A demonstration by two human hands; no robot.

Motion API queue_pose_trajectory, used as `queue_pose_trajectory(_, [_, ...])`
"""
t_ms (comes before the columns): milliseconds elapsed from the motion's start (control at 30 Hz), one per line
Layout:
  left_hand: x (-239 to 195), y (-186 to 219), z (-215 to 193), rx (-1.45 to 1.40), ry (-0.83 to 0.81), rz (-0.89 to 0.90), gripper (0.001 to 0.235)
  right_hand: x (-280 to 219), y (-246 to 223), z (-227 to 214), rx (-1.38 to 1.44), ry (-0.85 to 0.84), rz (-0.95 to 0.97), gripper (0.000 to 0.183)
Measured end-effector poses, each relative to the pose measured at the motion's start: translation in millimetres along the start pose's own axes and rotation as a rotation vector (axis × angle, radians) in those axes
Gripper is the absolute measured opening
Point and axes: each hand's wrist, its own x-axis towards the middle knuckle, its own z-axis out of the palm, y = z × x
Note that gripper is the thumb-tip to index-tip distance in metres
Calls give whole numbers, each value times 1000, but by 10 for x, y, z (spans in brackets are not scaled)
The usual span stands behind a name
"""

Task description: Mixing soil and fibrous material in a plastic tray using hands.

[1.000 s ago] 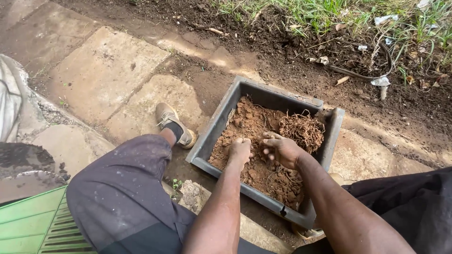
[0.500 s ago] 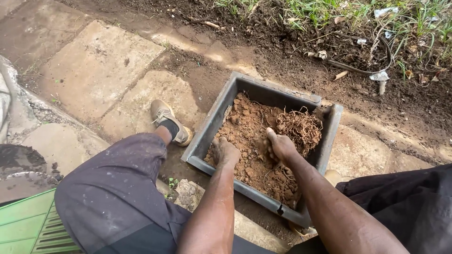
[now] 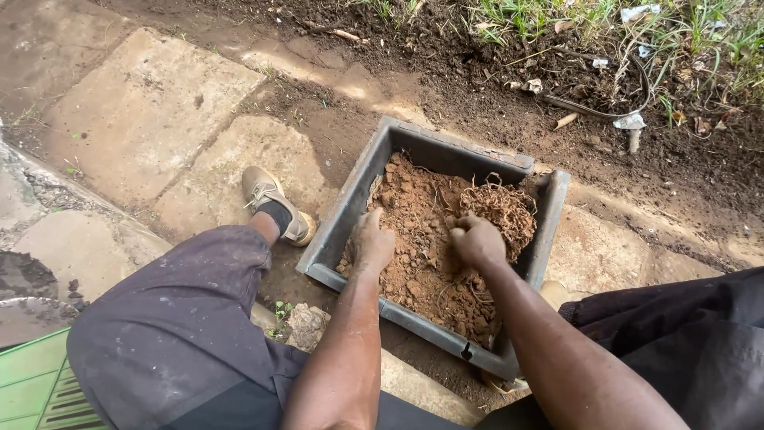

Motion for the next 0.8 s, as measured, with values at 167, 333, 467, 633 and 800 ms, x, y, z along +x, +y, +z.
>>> queue_pose_trajectory(167, [6,-220,221,250,-214,135,44,-525,-328,133,-390,-222,-309,60])
queue_pose_trajectory(333, [45,51,101,6,-147,-106,41,-478,-296,285,-42,-88,-435,40])
queue_pose_trajectory(467, [360,-130,287,-138,-52,-178,38,-375,-255,152,-76,119,-390,44])
queue_pose_trajectory(633, [446,-212,391,-84,-53,-135,43,-73,10,152,-86,-96,-341,43])
queue_pose_trajectory(800, [451,42,134,-17,-135,-89,67,-326,-480,-581,203,-272,-72,33])
